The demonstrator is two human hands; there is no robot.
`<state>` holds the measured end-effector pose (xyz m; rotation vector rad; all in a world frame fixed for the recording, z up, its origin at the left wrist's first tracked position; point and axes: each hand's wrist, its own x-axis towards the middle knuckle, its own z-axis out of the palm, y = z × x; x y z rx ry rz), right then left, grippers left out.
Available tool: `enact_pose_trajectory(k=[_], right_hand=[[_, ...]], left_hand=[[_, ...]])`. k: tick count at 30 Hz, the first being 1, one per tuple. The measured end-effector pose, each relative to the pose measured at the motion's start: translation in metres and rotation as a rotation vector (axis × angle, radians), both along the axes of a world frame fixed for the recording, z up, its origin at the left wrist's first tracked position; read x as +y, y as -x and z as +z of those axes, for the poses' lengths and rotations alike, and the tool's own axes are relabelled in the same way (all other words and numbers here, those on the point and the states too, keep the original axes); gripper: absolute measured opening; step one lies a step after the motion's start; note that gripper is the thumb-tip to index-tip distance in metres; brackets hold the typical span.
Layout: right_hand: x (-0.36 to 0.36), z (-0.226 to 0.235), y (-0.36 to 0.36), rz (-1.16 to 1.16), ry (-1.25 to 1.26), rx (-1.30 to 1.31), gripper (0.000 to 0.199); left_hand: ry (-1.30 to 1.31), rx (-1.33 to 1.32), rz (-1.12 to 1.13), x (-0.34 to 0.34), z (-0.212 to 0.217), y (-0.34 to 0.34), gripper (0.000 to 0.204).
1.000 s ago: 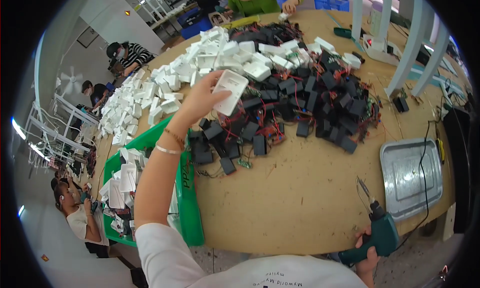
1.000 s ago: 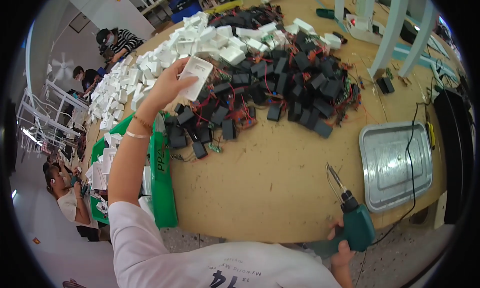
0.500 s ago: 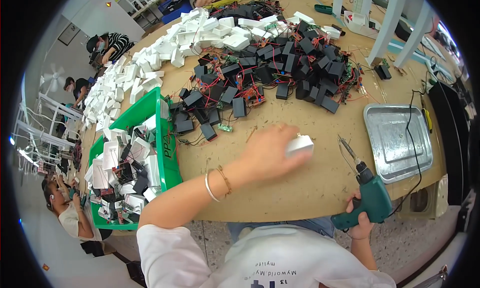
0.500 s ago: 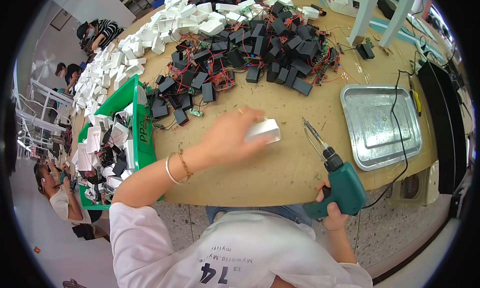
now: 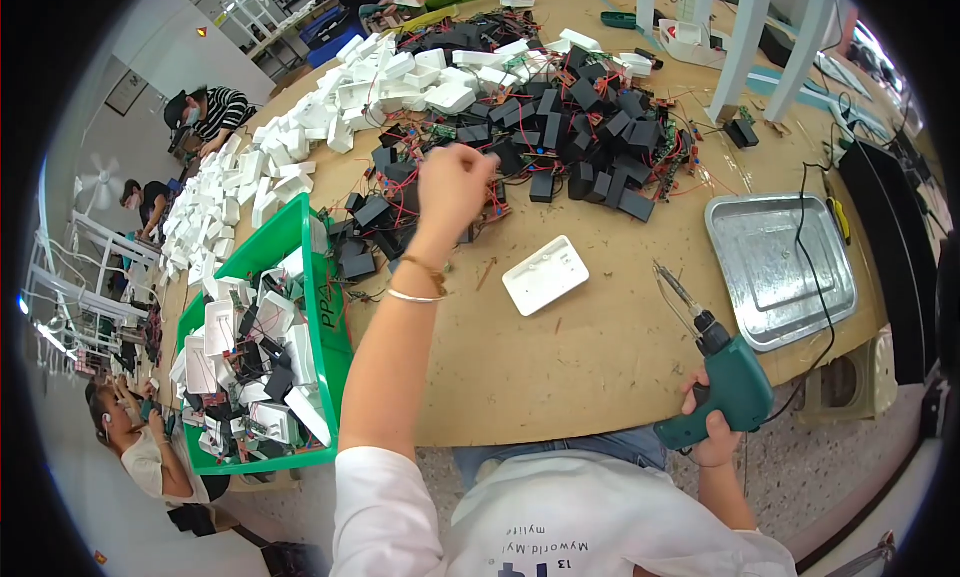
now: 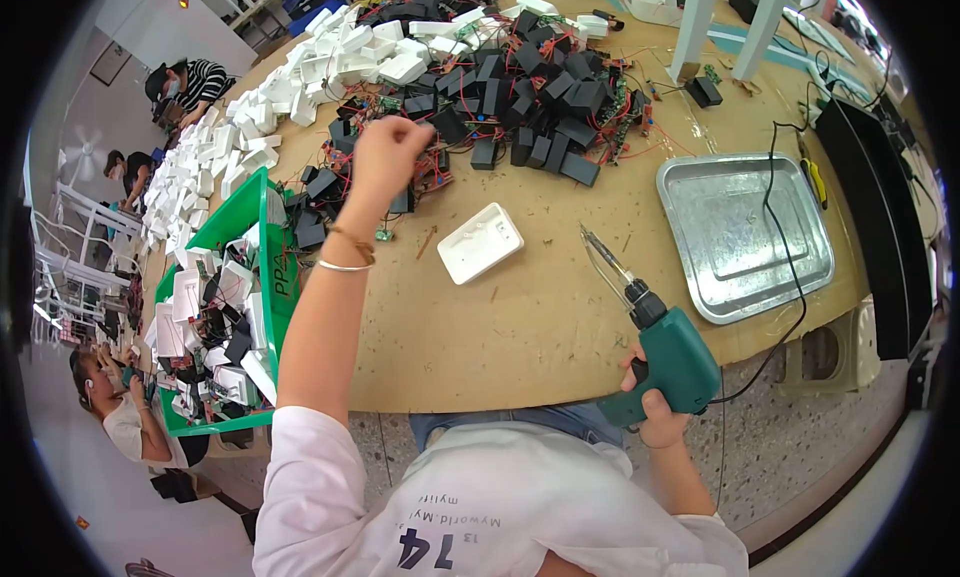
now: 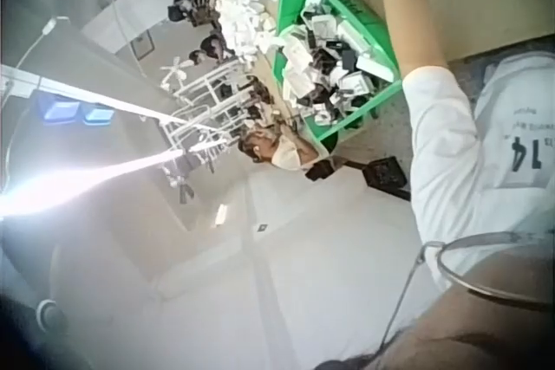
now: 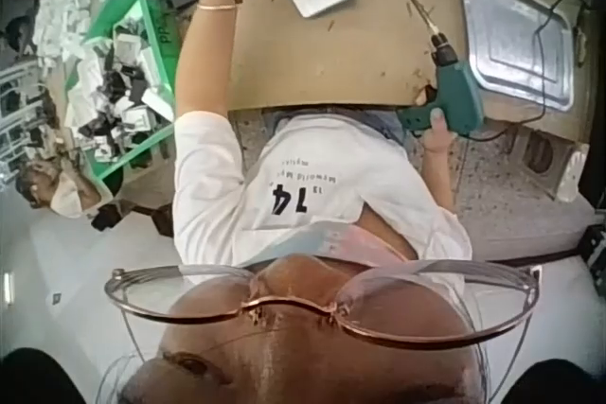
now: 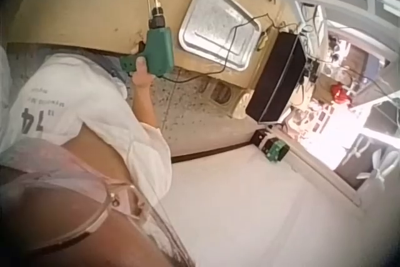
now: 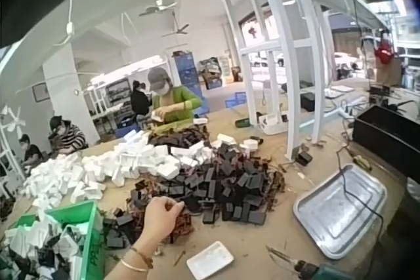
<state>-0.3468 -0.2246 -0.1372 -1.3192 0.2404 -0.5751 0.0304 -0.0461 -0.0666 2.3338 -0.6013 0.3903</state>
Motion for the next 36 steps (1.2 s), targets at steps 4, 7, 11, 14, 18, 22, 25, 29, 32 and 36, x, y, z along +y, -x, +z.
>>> enact_pose_trajectory(k=[4,7,11,14,18,22,25,29,32,36], right_hand=[[0.000,0.000,-0.002,0.000,-0.002,-0.015,0.062],[0.000,0.001,-0.001,0.006,-0.002,-0.019,0.061],[0.002,0.002,0.000,-0.014,-0.002,0.005,0.062],[0.002,0.002,0.000,-0.025,-0.002,0.004,0.062],[0.001,0.001,0.000,-0.020,0.003,-0.015,0.062],[0.002,0.002,-0.002,-0.009,-0.007,-0.004,0.062],[0.002,0.001,0.000,-0.010,-0.010,-0.003,0.061],[0.000,0.000,0.001,0.007,-0.004,0.002,0.061],[0.000,0.002,-0.001,-0.008,0.003,0.020,0.061],[0.002,0.005,-0.003,-0.015,-0.019,0.008,0.063]], left_hand=[[-0.019,-0.103,0.149,0.017,0.012,-0.010,0.027],[-0.296,-0.338,0.238,0.016,0.006,-0.005,0.027],[-0.381,-0.343,0.173,0.002,-0.011,-0.008,0.024],[-0.396,-0.375,0.200,0.002,-0.014,-0.014,0.028],[-0.308,-0.289,0.134,0.005,-0.007,-0.028,0.021],[0.836,0.263,-0.045,0.023,0.029,-0.047,0.024],[1.218,0.079,-0.161,0.052,0.078,-0.034,0.025],[1.023,-0.063,-0.266,0.079,0.116,-0.006,0.024],[0.921,0.231,-0.239,0.091,0.124,0.038,0.022],[0.384,0.473,-0.062,0.074,0.084,0.105,0.026]])
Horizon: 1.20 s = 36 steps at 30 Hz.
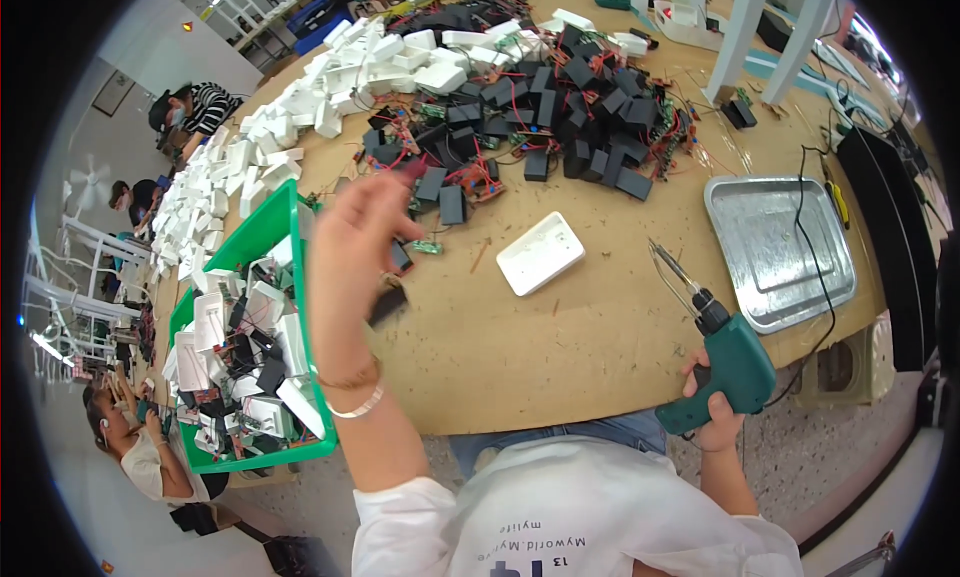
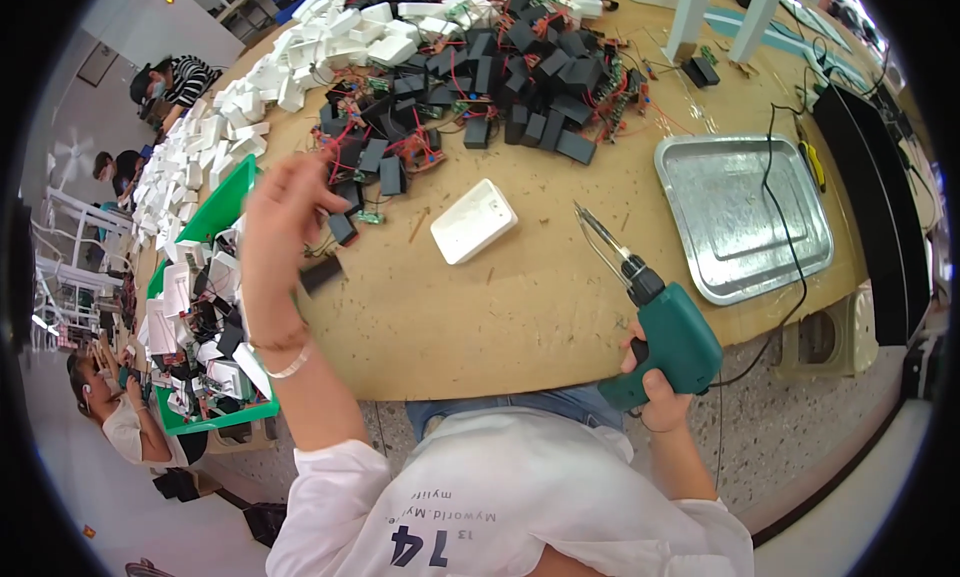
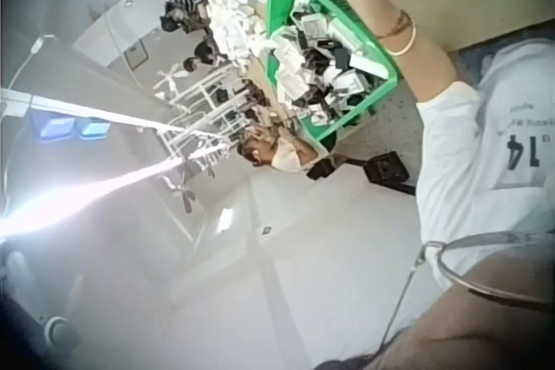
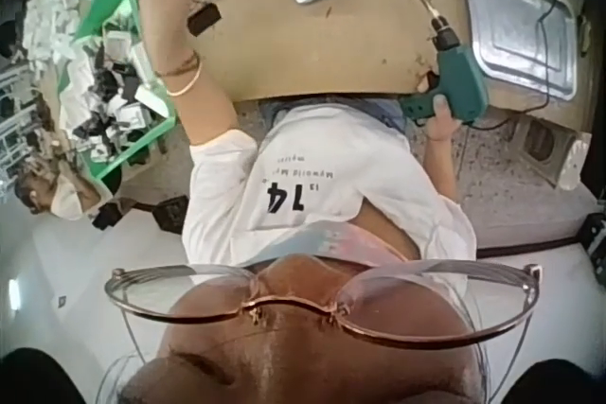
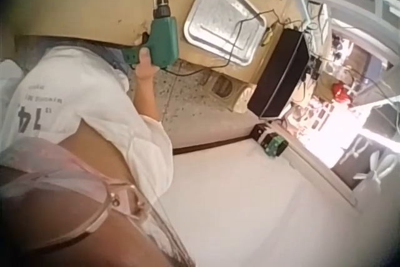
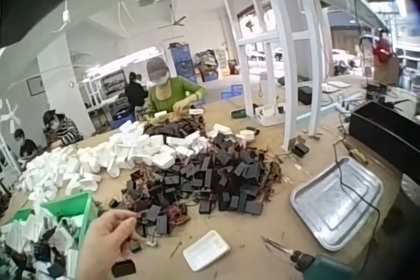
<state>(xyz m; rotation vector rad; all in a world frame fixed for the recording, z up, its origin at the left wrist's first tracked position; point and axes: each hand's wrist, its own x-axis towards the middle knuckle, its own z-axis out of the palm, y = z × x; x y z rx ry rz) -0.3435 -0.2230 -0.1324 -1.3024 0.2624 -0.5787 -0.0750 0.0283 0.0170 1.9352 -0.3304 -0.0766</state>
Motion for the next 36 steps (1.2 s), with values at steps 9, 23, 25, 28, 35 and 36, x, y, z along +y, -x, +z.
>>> enact_pose_trajectory(k=[9,23,25,28,35,36], right_hand=[[0.000,0.003,-0.001,0.020,0.005,0.040,0.062],[0.001,0.006,-0.003,0.009,0.066,0.042,0.060],[0.001,0.006,-0.003,0.013,0.073,0.046,0.060],[0.001,0.006,-0.003,0.019,0.075,0.022,0.059],[0.000,0.009,0.001,0.039,-0.016,0.036,0.060],[-0.001,0.008,0.003,0.054,-0.062,0.037,0.061]], left_hand=[[0.314,0.356,-0.109,-0.025,-0.079,0.045,0.021],[-0.016,-0.008,-0.026,-0.051,-0.100,0.032,0.028],[-0.052,-0.119,-0.038,-0.060,-0.112,0.028,0.026],[-0.119,-0.221,-0.060,-0.071,-0.119,0.034,0.024],[-0.317,-0.771,-0.214,-0.073,-0.127,0.073,0.020],[-0.313,-0.760,-0.222,-0.074,-0.126,0.078,0.020]])
